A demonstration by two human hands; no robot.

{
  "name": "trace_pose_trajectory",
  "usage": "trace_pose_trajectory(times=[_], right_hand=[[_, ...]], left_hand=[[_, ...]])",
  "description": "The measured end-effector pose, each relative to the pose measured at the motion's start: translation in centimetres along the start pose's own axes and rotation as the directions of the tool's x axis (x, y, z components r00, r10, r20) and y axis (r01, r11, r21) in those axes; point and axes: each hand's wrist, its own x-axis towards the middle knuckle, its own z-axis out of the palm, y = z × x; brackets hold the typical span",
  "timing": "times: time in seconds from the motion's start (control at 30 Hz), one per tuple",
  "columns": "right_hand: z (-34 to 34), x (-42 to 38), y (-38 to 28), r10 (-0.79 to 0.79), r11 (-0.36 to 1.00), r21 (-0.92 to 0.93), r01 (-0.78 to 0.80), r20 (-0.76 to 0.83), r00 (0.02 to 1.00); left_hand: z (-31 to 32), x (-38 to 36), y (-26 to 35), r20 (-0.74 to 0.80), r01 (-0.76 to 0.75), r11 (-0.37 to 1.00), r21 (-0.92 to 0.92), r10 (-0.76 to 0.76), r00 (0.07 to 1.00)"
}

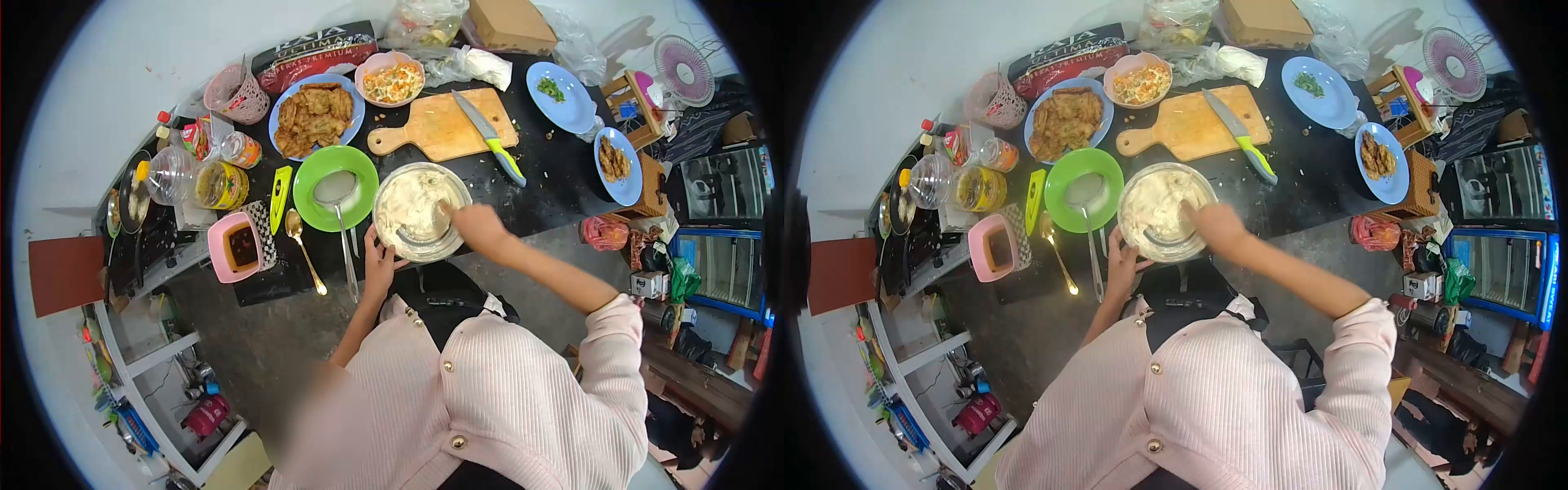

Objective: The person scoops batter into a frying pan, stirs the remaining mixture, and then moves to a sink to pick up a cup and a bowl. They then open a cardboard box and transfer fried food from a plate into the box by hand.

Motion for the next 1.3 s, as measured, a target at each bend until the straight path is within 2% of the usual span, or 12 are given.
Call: trace_pose_trajectory(times=[0.1,0.23,0.33,0.37,0.47,0.57,0.7,0.9,1.03,1.17,1.2,1.3], right_hand=[[-1.0,-1.6,-0.2,-0.068,0.998,0.015,0.067,0.041,0.997],[-4.8,-2.8,2.2,0.078,0.997,-0.039,-0.073,0.149,0.986],[-0.6,-1.3,1.3,0.141,0.99,-0.003,-0.141,0.012,0.99],[1.0,-1.3,0.3,0.097,0.995,0.035,-0.096,-0.057,0.994],[-1.1,-1.9,-2.0,0.004,0.999,0.034,-0.006,0.063,0.998],[-3.8,-1.0,-0.6,-0.136,0.99,0.0,0.138,-0.159,0.978],[-3.7,4.1,0.9,-0.38,0.91,-0.328,0.252,-0.42,0.824],[-5.5,3.4,1.2,-0.153,0.904,-0.401,0.152,0.029,0.988],[-7.7,0.8,1.0,-0.102,0.929,-0.299,0.217,0.358,0.928],[-4.7,1.9,4.7,-0.164,0.986,0.093,0.135,0.533,0.83],[0.0,2.2,7.0,-0.355,0.892,0.41,0.19,0.376,0.856],[0.7,1.4,4.8,-0.26,0.627,0.673,-0.393,0.656,0.708]], left_hand=[[0.0,0.0,0.1,0.0,0.006,1.0,-0.006,-0.006,1.0],[0.0,-0.1,0.5,0.044,0.005,1.0,-0.028,-0.004,0.999],[0.2,-0.2,1.2,0.042,-0.005,1.0,-0.019,0.006,0.999],[0.4,-0.4,1.6,0.037,-0.007,1.0,-0.013,0.007,0.999],[0.0,0.0,0.9,0.054,0.004,0.999,-0.047,-0.001,0.999],[-0.2,0.2,0.5,0.066,0.003,0.999,-0.043,0.0,0.998],[-0.2,0.2,0.9,0.062,0.023,0.998,-0.053,-0.02,0.998],[0.4,-0.3,2.2,0.035,0.052,0.993,-0.11,-0.048,0.998],[0.1,-0.1,1.6,0.036,0.016,0.994,-0.111,-0.013,0.999],[0.0,0.0,1.6,0.039,0.059,0.993,-0.105,-0.055,0.998],[0.0,0.0,1.6,0.045,0.061,0.993,-0.104,-0.056,0.997],[-0.3,0.2,1.5,0.082,0.055,0.993,-0.102,-0.047,0.996]])
